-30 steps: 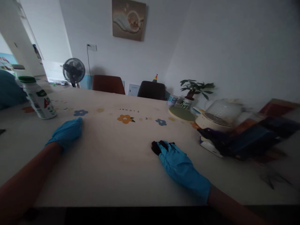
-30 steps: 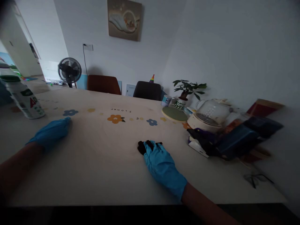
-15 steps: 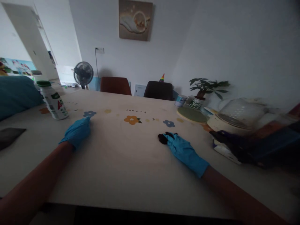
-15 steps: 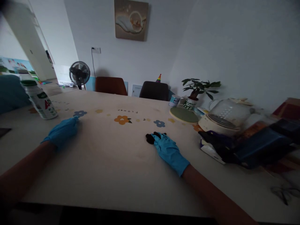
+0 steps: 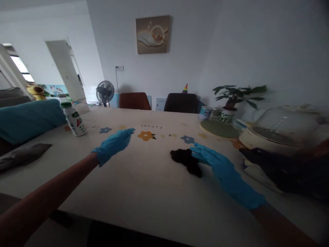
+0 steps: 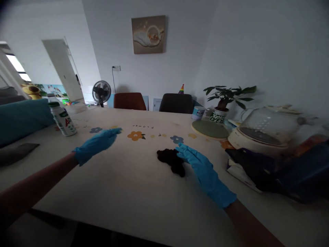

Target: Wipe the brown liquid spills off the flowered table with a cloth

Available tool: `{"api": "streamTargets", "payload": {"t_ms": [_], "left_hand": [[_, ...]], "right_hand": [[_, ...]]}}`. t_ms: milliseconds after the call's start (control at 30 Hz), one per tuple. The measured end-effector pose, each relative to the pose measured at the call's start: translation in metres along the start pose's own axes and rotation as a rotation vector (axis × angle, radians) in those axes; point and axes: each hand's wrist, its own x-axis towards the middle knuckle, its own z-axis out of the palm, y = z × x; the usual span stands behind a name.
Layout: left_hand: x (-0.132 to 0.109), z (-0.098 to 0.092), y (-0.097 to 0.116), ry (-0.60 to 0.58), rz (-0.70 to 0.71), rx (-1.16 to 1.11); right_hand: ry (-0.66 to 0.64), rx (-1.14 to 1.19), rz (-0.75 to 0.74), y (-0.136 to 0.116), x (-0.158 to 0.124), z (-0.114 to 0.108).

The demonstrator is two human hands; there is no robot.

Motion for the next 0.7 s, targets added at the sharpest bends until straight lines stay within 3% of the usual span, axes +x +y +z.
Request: {"api": "streamTargets", "payload": {"t_ms": [100, 200, 333, 467, 567, 700], "left_hand": [[0.005, 0.022, 0.061, -0.106, 0.144, -0.003], [0.006, 0.039, 0.123, -0.287, 0.309, -0.014], [0.018, 0.056, 0.181, -0.433, 0.312, -0.085], [0.035, 0.079, 0.200, -0.531, 0.334, -0.148], [0.043, 0.094, 0.202, -0.525, 0.404, -0.225], [0.040, 0.094, 0.202, -0.538, 0.388, -0.253]], "right_hand": [[0.051, 0.263, 0.039, -0.002, -0.004, -0.001], [0.134, 0.407, 0.089, -0.006, -0.004, 0.000], [0.217, 0.391, 0.098, -0.003, -0.006, 0.001], [0.295, 0.400, 0.133, 0.004, -0.007, 0.001], [0.314, 0.456, 0.216, 0.001, -0.003, -0.002], [0.308, 0.473, 0.270, -0.009, 0.000, -0.005]]}}
